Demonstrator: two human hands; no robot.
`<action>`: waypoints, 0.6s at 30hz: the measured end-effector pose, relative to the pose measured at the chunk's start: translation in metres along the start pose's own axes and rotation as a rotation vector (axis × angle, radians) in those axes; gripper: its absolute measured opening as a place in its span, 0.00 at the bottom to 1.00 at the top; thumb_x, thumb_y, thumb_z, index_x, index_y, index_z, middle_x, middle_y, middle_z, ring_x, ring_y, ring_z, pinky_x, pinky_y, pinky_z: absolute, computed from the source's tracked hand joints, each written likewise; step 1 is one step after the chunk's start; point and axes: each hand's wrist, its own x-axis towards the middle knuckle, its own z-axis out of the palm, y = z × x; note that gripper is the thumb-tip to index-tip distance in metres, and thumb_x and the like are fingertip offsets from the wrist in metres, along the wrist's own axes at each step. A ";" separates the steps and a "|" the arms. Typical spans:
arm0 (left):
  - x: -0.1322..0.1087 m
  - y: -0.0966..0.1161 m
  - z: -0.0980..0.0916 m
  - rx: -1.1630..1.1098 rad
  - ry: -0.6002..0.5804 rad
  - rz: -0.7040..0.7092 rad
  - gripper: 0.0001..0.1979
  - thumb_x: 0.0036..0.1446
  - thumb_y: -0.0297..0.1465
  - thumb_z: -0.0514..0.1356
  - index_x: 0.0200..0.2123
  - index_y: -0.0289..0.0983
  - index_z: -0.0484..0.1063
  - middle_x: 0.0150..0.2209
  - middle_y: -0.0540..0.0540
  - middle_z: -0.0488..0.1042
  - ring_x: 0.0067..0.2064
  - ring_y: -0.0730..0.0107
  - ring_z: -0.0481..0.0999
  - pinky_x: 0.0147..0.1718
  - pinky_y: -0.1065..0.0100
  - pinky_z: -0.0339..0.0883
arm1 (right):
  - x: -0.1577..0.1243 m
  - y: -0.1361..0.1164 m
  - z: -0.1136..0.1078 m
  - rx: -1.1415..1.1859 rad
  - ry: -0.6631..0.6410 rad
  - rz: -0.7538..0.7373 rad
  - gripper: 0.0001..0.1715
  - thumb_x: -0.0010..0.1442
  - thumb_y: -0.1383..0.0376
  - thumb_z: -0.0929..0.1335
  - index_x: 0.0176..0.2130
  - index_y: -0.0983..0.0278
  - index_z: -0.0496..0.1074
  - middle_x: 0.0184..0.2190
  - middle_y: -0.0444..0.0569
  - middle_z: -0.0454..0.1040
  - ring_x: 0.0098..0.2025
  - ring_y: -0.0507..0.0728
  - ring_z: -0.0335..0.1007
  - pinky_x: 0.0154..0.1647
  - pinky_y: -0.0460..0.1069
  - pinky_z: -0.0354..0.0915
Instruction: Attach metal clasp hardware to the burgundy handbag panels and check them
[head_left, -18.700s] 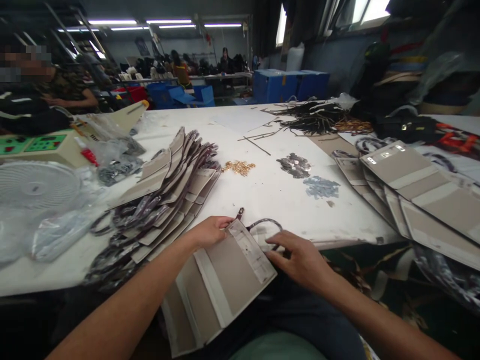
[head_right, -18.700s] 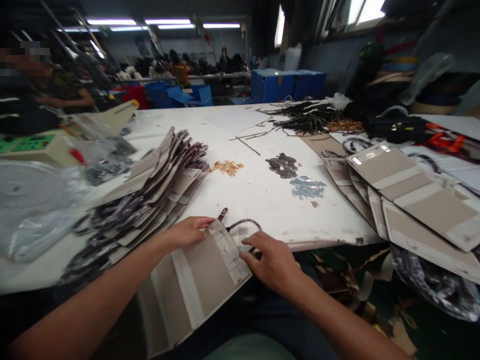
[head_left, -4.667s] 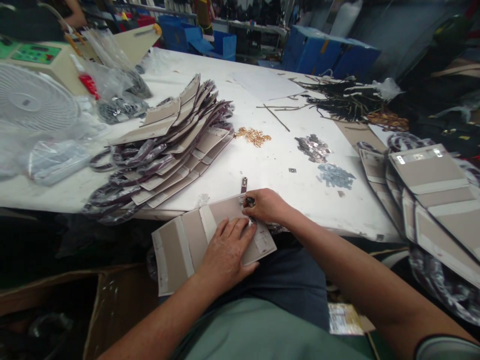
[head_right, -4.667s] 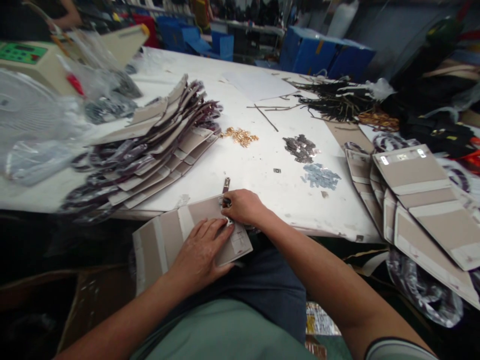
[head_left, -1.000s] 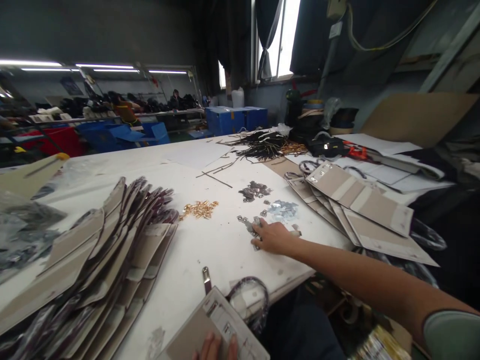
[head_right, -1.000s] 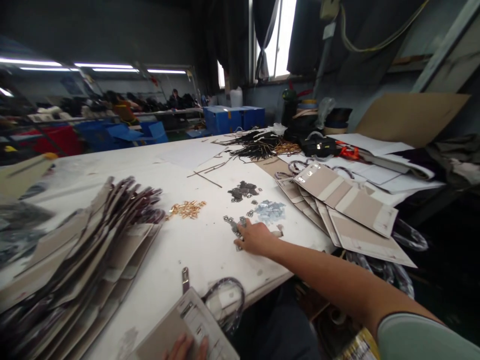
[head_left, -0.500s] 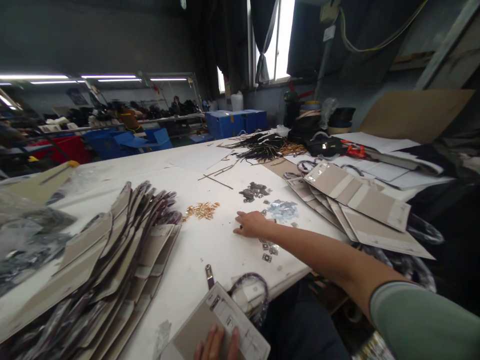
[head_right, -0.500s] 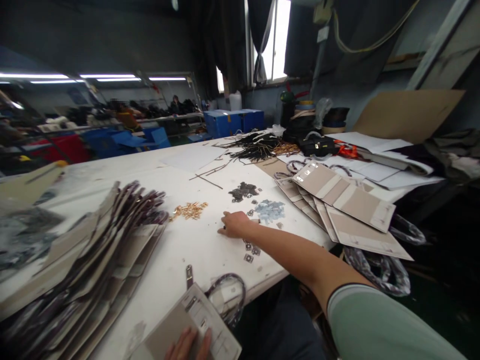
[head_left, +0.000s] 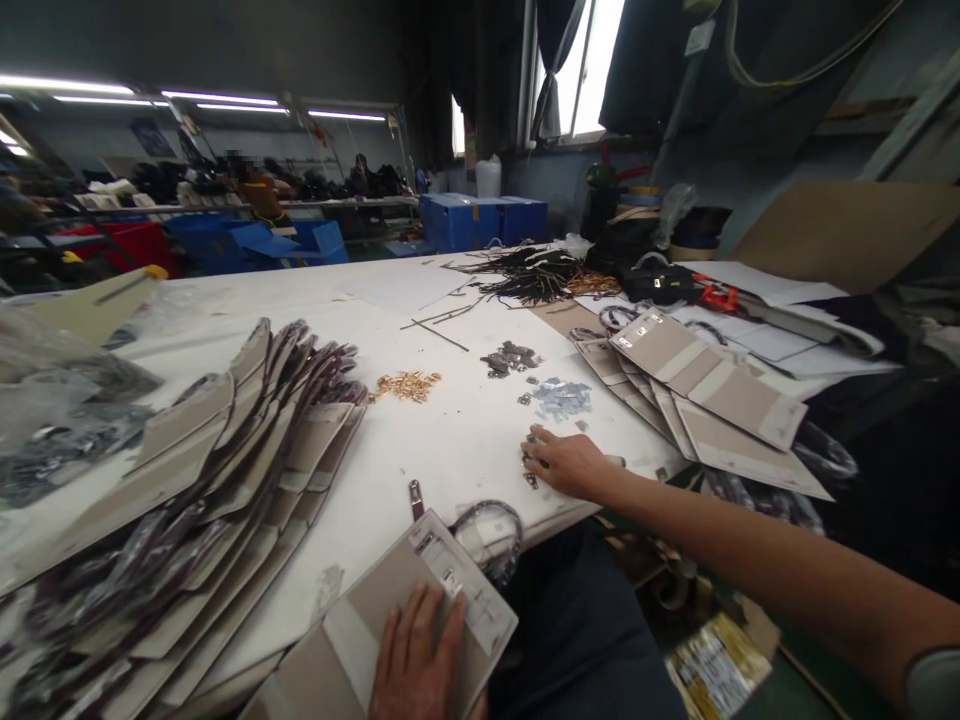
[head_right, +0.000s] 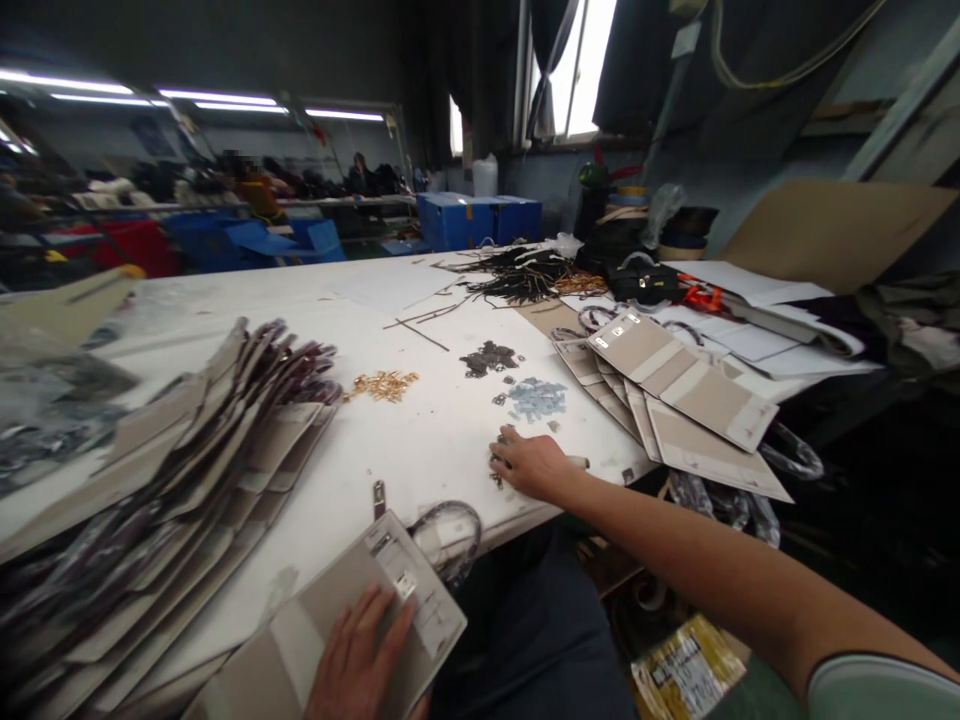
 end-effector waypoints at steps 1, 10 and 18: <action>0.002 0.003 -0.007 0.010 -0.003 0.013 0.35 0.52 0.30 0.62 0.65 0.40 0.67 0.62 0.38 0.72 0.66 0.46 0.67 0.65 0.49 0.59 | -0.004 -0.003 0.003 0.017 0.020 -0.013 0.25 0.75 0.51 0.61 0.64 0.53 0.71 0.71 0.52 0.62 0.54 0.65 0.77 0.51 0.57 0.72; 0.010 0.029 -0.065 -0.007 0.108 -0.096 0.25 0.62 0.23 0.54 0.62 0.38 0.71 0.59 0.44 0.77 0.58 0.57 0.77 0.56 0.62 0.72 | -0.022 0.001 0.002 0.039 0.071 -0.009 0.24 0.75 0.54 0.63 0.65 0.53 0.71 0.71 0.50 0.63 0.55 0.65 0.77 0.54 0.58 0.74; 0.012 0.007 -0.218 -0.659 0.177 -0.898 0.23 0.64 0.47 0.61 0.59 0.45 0.77 0.58 0.46 0.79 0.62 0.51 0.76 0.64 0.55 0.68 | -0.059 -0.089 -0.055 0.958 0.186 -0.229 0.30 0.65 0.49 0.73 0.61 0.58 0.76 0.59 0.53 0.76 0.55 0.64 0.75 0.56 0.56 0.72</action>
